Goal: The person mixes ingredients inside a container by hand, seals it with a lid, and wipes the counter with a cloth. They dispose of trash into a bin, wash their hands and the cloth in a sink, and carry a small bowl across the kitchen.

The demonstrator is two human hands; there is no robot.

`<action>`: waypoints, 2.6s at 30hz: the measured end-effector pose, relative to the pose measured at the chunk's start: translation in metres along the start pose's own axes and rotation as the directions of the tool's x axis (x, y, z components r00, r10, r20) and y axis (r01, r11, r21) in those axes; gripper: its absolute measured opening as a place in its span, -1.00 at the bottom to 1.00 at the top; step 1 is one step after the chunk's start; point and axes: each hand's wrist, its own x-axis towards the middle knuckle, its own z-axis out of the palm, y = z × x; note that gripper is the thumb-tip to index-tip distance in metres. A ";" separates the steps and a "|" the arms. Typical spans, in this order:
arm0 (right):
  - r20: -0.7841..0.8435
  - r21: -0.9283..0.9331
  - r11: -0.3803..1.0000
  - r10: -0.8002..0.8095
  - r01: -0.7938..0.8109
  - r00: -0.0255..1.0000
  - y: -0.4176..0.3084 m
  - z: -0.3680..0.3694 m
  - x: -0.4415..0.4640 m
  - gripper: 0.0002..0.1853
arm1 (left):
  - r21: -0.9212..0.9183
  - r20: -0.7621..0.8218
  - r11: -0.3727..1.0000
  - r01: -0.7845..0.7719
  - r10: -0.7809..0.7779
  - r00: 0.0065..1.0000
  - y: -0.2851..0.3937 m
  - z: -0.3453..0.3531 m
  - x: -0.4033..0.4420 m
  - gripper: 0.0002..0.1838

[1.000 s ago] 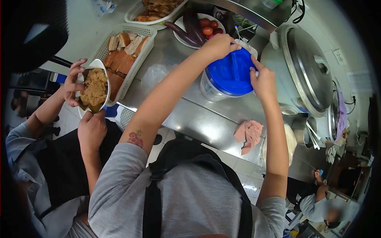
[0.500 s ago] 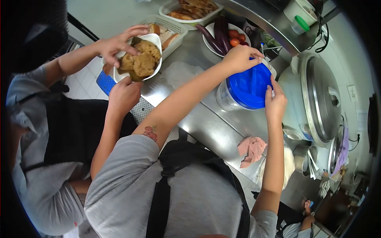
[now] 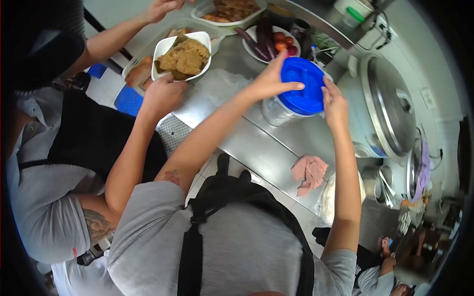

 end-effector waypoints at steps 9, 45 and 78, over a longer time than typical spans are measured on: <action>0.572 -0.148 0.685 -0.529 0.714 0.627 -0.028 -0.056 0.054 -0.39 | -0.138 0.311 0.989 0.047 -0.002 0.950 -0.046 -0.006 -0.011 0.56; 0.024 0.704 0.686 0.239 -0.186 0.971 0.022 0.091 -0.069 0.34 | 0.593 -0.284 0.799 -0.100 0.324 0.902 0.013 0.073 -0.041 0.22; 0.566 -0.286 0.850 -0.222 0.442 0.794 -0.049 -0.007 0.054 -0.75 | -0.019 0.028 0.991 -0.135 0.135 0.990 -0.073 0.027 -0.030 0.50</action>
